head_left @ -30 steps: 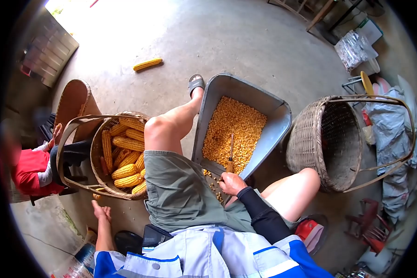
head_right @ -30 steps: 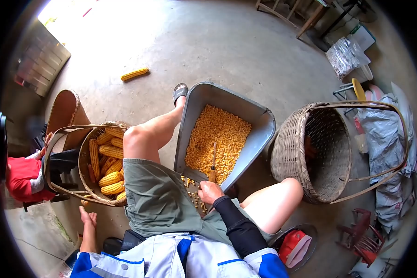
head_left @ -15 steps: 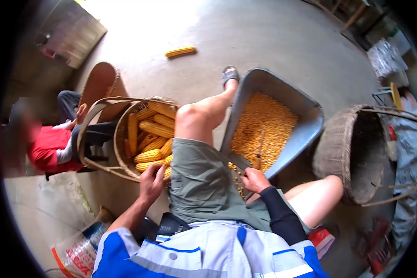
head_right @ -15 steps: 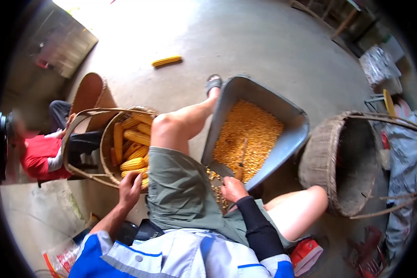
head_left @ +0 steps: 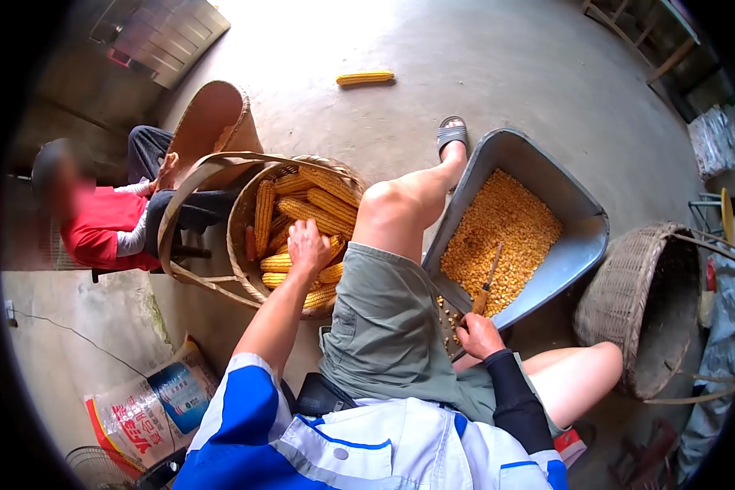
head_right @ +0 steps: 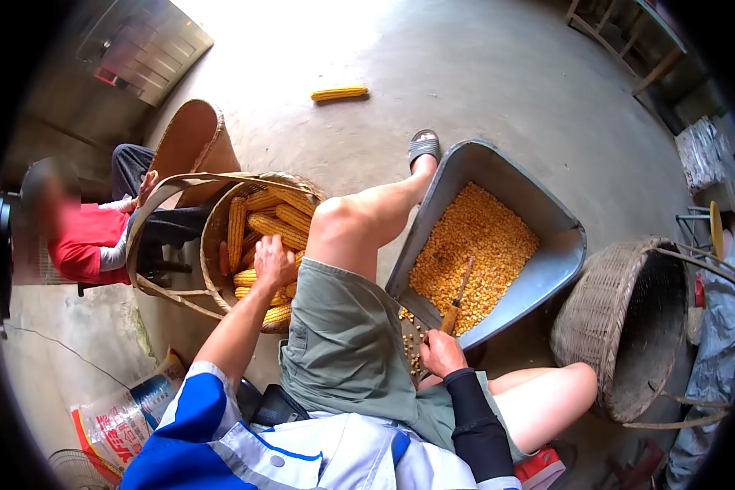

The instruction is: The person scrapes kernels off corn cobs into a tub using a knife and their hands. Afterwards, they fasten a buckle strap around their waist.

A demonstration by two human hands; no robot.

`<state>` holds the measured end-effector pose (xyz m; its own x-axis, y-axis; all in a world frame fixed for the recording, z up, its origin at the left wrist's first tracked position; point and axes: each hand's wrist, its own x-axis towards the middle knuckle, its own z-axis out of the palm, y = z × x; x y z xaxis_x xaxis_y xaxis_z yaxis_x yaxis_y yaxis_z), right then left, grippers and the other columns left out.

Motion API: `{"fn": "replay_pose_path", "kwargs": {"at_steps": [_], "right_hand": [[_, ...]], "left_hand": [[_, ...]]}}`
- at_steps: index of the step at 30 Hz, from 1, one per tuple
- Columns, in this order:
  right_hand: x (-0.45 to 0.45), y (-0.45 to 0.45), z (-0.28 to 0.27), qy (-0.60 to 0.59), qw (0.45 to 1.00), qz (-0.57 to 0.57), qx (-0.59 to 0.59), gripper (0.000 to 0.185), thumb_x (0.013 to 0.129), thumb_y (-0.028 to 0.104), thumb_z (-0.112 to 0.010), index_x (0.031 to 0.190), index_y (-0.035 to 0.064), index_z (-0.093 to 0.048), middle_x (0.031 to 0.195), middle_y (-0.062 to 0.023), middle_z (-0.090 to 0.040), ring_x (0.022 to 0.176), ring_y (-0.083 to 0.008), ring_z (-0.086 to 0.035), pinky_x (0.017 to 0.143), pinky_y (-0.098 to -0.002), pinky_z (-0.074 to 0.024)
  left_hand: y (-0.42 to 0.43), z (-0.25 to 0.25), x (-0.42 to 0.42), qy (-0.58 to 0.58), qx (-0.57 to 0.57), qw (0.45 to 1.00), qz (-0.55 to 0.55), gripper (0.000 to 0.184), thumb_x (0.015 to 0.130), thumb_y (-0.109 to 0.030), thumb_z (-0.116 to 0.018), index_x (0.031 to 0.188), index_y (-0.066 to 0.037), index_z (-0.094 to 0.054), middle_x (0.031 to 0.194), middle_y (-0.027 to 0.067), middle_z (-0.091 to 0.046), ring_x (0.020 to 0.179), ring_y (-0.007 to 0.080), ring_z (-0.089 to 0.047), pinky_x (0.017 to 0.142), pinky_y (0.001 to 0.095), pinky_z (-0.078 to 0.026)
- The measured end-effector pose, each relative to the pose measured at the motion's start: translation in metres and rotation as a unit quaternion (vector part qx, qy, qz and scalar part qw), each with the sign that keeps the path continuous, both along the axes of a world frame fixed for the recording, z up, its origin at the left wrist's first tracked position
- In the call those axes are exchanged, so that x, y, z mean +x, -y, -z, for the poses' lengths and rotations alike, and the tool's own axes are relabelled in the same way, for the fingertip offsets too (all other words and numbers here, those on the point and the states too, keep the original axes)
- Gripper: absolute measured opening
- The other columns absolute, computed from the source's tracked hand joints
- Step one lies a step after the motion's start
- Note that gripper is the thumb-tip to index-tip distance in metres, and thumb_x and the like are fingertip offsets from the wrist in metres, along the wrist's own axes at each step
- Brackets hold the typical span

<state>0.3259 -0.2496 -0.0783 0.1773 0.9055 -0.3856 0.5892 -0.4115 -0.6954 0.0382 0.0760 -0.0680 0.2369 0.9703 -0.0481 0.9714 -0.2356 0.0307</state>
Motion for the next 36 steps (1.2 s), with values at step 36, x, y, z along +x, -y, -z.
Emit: {"fn": "replay_pose_path", "kwargs": {"at_steps": [36], "right_hand": [[-0.009, -0.072, -0.16, -0.208, 0.942, 0.108, 0.241, 0.041, 0.083, 0.021, -0.074, 0.115, 0.0004, -0.057, 0.103, -0.0125, -0.062, 0.091, -0.0221, -0.064, 0.079, -0.0326, -0.0519]], "left_hand": [[0.056, -0.269, 0.059, 0.755, -0.128, 0.619, 0.174, 0.047, 0.091, 0.0, -0.061, 0.135, 0.002, -0.046, 0.123, 0.0088, -0.061, 0.113, 0.0169, -0.058, 0.1, 0.0318, -0.045]]}}
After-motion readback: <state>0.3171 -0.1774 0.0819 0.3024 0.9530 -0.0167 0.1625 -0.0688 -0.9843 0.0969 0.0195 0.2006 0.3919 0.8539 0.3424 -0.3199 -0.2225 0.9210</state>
